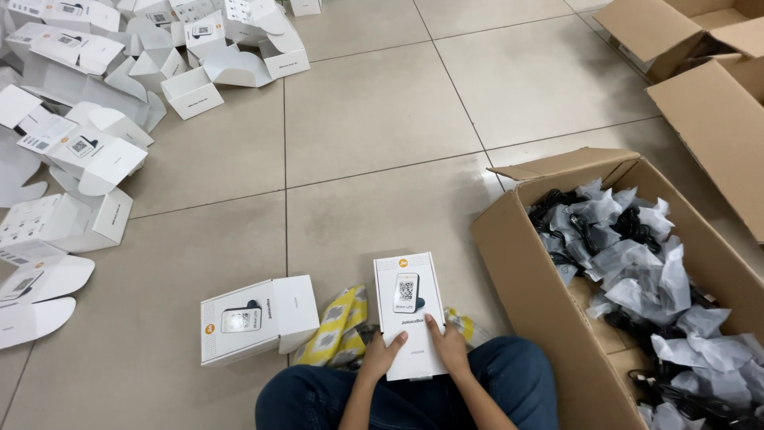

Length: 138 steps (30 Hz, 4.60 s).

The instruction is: The person packs electronic devices, cables, and manuals into product boxes and then places the boxes into a shipping container.

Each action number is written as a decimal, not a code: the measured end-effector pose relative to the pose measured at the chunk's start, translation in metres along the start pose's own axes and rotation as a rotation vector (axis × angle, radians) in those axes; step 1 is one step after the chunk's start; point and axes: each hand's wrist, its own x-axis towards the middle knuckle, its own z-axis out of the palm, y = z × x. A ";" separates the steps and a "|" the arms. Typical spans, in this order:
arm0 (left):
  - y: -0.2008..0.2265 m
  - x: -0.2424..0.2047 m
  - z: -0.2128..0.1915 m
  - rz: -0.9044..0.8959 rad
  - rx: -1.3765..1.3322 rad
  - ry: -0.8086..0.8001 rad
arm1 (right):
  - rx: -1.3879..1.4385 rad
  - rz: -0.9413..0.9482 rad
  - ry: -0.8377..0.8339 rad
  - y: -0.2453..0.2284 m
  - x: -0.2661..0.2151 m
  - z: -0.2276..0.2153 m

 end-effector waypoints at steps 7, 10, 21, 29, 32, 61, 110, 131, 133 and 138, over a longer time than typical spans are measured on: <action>-0.009 0.007 0.005 -0.030 -0.152 -0.017 | 0.039 -0.108 0.047 0.024 0.017 0.011; 0.009 0.000 0.002 -0.071 -0.205 -0.071 | 0.037 -0.130 0.013 0.023 0.014 0.008; 0.016 -0.003 -0.001 -0.131 -0.248 -0.043 | 0.135 -0.115 -0.124 0.014 0.006 0.001; 0.013 -0.002 -0.003 -0.052 -0.268 -0.077 | 0.279 -0.158 -0.130 0.022 0.003 -0.002; 0.012 0.001 -0.003 -0.067 -0.292 -0.082 | 0.305 -0.140 -0.131 0.017 0.000 -0.003; 0.084 -0.026 -0.020 0.065 -0.249 0.143 | 0.544 0.015 -0.068 0.008 0.013 -0.002; 0.076 -0.044 -0.051 0.338 0.066 0.038 | 0.667 -0.201 0.010 0.014 -0.005 -0.014; 0.073 -0.032 -0.046 0.293 0.149 0.092 | 0.233 -0.208 0.059 0.013 0.001 -0.006; 0.073 -0.026 -0.043 0.221 0.137 0.067 | 0.283 -0.145 0.018 0.027 0.018 0.000; 0.043 -0.001 -0.023 -0.170 -0.301 0.062 | 0.309 0.003 -0.049 0.045 0.031 0.005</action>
